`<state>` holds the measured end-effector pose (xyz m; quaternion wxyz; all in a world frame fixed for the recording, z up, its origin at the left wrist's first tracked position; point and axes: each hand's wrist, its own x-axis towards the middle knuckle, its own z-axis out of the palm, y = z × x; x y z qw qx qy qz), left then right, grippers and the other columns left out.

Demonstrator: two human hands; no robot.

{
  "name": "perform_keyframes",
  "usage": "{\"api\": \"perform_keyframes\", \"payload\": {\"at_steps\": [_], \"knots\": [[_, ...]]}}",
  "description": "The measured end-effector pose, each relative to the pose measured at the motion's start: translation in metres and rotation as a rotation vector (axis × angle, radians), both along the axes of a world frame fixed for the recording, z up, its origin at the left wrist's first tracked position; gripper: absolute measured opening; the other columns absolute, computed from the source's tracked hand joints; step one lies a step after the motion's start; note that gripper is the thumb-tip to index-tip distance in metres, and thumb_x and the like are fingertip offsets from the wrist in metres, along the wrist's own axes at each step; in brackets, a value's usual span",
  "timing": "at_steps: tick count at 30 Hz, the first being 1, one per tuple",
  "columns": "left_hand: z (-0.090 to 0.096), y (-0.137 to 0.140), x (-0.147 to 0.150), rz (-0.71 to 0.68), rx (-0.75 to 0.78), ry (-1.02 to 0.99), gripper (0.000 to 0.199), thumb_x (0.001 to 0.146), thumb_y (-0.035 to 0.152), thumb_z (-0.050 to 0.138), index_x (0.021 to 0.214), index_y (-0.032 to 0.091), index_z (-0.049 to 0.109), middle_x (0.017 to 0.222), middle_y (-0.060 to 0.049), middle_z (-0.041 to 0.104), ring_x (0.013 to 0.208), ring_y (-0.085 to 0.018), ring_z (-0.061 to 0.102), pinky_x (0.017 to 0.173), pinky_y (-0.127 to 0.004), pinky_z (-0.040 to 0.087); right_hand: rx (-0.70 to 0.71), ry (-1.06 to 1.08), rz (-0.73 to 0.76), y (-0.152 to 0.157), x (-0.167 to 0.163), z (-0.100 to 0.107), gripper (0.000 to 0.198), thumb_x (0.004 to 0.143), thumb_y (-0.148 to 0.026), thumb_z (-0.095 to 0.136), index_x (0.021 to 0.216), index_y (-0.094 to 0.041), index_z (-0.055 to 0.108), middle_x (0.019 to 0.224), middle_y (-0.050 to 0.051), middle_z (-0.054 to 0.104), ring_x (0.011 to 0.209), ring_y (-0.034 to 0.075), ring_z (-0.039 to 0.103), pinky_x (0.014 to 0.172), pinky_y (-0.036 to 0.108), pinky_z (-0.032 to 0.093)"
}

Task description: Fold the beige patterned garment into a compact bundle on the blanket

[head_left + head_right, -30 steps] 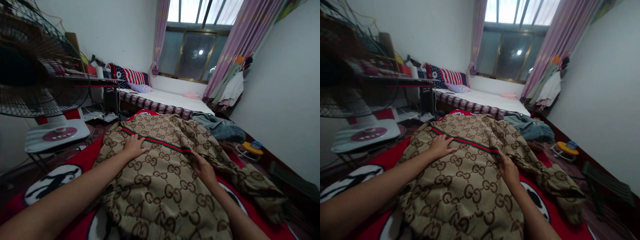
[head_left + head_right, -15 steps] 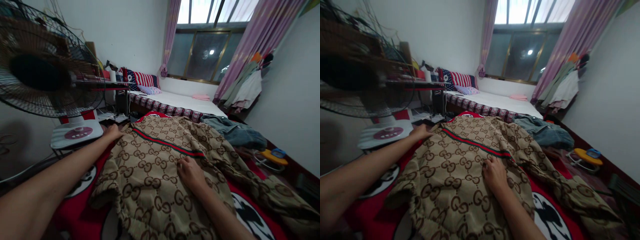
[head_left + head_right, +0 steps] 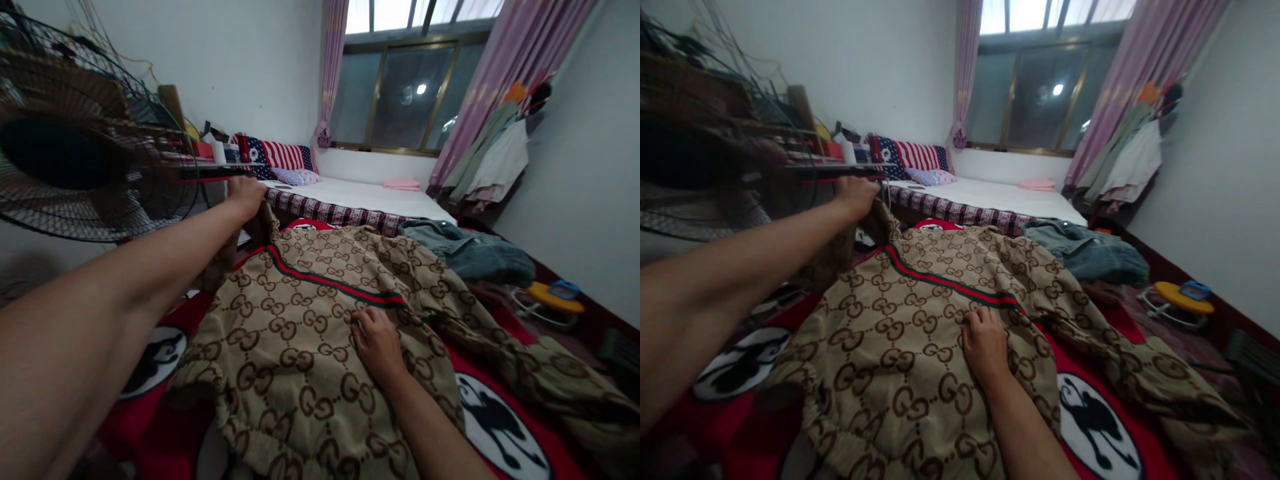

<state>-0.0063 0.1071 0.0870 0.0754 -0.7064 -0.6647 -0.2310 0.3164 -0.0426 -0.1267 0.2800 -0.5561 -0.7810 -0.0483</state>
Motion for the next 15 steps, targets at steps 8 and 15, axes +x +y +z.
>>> {"api": "perform_keyframes", "payload": {"at_steps": [8, 15], "knots": [[-0.052, -0.062, 0.133, -0.967, 0.160, 0.582, 0.041, 0.085, 0.012, 0.054, 0.119, 0.033, 0.065, 0.137, -0.003, 0.054, 0.129, -0.024, 0.043, 0.109, -0.042, 0.029, -0.011, -0.033, 0.033, -0.006, 0.006, 0.001, 0.017, 0.089, -0.020, 0.053, 0.100, -0.018, 0.066, 0.101, 0.009, 0.061, 0.099, 0.023, 0.052, 0.087, 0.032, 0.043], [-0.118, -0.102, 0.039, -0.547, -0.022, 0.289, 0.051, 0.080, 0.026, 0.064, 0.130, 0.024, 0.057, 0.141, -0.010, 0.049, 0.128, -0.029, 0.046, 0.108, -0.042, 0.036, -0.030, -0.002, 0.068, -0.006, 0.007, 0.000, 0.019, 0.090, -0.020, 0.050, 0.101, -0.020, 0.066, 0.104, 0.008, 0.062, 0.101, 0.023, 0.054, 0.089, 0.032, 0.045]]}}
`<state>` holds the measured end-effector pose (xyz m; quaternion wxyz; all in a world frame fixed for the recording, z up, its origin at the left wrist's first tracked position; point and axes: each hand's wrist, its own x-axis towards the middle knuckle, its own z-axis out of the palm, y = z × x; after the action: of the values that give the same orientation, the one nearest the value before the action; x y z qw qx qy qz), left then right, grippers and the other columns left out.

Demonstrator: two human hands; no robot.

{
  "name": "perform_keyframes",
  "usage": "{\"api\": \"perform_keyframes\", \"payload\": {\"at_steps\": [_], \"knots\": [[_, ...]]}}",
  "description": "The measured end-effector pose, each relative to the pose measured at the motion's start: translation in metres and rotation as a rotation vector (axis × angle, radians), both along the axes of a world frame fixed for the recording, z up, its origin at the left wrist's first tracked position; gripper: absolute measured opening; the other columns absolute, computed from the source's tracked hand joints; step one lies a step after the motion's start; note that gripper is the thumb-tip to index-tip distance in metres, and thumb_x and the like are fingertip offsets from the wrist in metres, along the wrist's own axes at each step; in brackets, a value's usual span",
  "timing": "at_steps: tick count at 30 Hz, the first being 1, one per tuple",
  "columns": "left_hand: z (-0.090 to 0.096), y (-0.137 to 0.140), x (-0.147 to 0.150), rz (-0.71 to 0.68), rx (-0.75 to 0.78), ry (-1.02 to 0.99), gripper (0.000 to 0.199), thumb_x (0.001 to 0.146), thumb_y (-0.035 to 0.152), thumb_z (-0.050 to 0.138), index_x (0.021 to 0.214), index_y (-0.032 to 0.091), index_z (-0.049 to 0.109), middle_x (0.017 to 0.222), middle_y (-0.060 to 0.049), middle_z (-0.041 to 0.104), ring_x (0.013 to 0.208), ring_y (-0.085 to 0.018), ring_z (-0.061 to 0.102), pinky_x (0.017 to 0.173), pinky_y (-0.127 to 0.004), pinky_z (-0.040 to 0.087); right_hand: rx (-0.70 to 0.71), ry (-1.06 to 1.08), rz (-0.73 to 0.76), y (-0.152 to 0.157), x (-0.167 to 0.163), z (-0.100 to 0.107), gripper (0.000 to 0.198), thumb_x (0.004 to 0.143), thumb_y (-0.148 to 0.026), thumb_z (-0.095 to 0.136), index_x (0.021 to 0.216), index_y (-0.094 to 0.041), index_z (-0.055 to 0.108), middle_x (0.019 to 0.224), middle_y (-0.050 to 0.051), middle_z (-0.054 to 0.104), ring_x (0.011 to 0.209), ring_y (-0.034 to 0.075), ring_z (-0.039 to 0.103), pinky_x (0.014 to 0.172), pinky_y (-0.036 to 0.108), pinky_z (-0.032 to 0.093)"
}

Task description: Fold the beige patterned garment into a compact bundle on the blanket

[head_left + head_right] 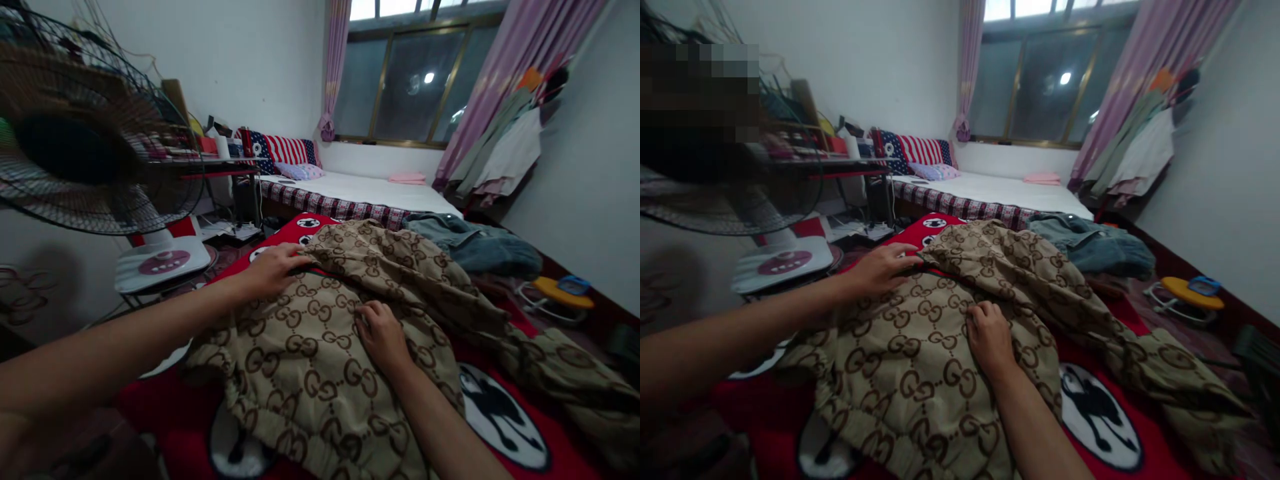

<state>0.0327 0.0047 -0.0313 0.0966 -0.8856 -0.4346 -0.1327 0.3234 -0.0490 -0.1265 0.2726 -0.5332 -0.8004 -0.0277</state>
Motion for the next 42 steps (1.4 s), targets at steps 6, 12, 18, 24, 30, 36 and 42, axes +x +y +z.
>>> {"api": "perform_keyframes", "payload": {"at_steps": [6, 12, 18, 24, 30, 36, 42], "knots": [[-0.007, -0.023, -0.094, 0.473, -0.640, -0.268, 0.078, 0.069, 0.067, 0.062, 0.130, 0.018, 0.056, 0.121, -0.012, 0.065, 0.112, -0.032, 0.060, 0.096, -0.040, 0.048, 0.024, 0.076, -0.033, 0.003, -0.005, -0.001, 0.031, 0.088, -0.020, 0.047, 0.117, -0.019, 0.060, 0.126, 0.011, 0.054, 0.097, 0.021, 0.061, 0.082, 0.032, 0.051], [-0.008, -0.078, -0.104, 0.360, -1.047, -0.509, 0.074, 0.064, 0.064, 0.067, 0.126, 0.025, 0.057, 0.122, -0.004, 0.067, 0.115, -0.028, 0.061, 0.090, -0.031, 0.053, -0.008, -0.034, -0.250, 0.034, -0.019, 0.030, 0.078, 0.078, -0.016, 0.057, 0.150, -0.024, 0.029, 0.159, 0.019, 0.013, 0.079, 0.022, 0.068, 0.068, 0.036, 0.053], [0.014, -0.091, -0.084, 0.372, -0.765, -0.527, 0.077, 0.061, 0.052, 0.070, 0.129, 0.023, 0.052, 0.116, -0.005, 0.068, 0.107, -0.028, 0.063, 0.090, -0.034, 0.052, -0.217, -0.125, -0.324, 0.093, -0.004, 0.066, 0.049, 0.079, -0.023, 0.060, 0.127, -0.011, 0.060, 0.114, 0.019, 0.065, 0.102, 0.032, 0.064, 0.084, 0.038, 0.048], [0.066, -0.101, -0.027, 0.372, -0.499, -0.456, 0.070, 0.066, 0.052, 0.067, 0.129, 0.024, 0.056, 0.103, -0.002, 0.071, 0.093, -0.027, 0.065, 0.079, -0.031, 0.051, 0.205, 0.210, -0.435, 0.140, 0.040, 0.103, 0.034, 0.081, -0.016, 0.046, 0.104, -0.010, 0.069, 0.103, 0.017, 0.067, 0.105, 0.029, 0.059, 0.095, 0.040, 0.043], [0.030, -0.123, 0.036, -0.177, -0.810, -0.213, 0.073, 0.076, 0.053, 0.067, 0.141, 0.026, 0.047, 0.103, -0.006, 0.071, 0.087, -0.023, 0.067, 0.070, -0.026, 0.051, 0.091, 0.204, -0.442, 0.131, 0.053, 0.058, 0.058, 0.082, -0.028, 0.055, 0.133, -0.003, 0.046, 0.142, 0.025, 0.042, 0.131, 0.031, 0.042, 0.106, 0.042, 0.036], [0.018, -0.093, 0.066, -0.391, -0.917, -0.012, 0.033, 0.081, 0.041, 0.066, 0.110, 0.025, 0.072, 0.088, -0.004, 0.074, 0.079, -0.020, 0.068, 0.067, -0.024, 0.050, -0.106, -0.041, -0.398, 0.097, 0.046, 0.001, 0.049, 0.091, -0.032, 0.045, 0.136, -0.013, 0.049, 0.152, 0.020, 0.035, 0.131, 0.031, 0.046, 0.100, 0.044, 0.044], [-0.007, -0.010, 0.098, 0.121, -0.117, -0.333, 0.039, 0.093, 0.026, 0.043, 0.126, 0.017, 0.061, 0.125, -0.013, 0.064, 0.117, -0.025, 0.058, 0.099, -0.036, 0.044, -0.009, 0.065, -0.367, 0.098, 0.053, 0.001, 0.038, 0.087, -0.026, 0.049, 0.123, -0.018, 0.060, 0.146, 0.013, 0.046, 0.125, 0.026, 0.051, 0.099, 0.040, 0.046]]}}
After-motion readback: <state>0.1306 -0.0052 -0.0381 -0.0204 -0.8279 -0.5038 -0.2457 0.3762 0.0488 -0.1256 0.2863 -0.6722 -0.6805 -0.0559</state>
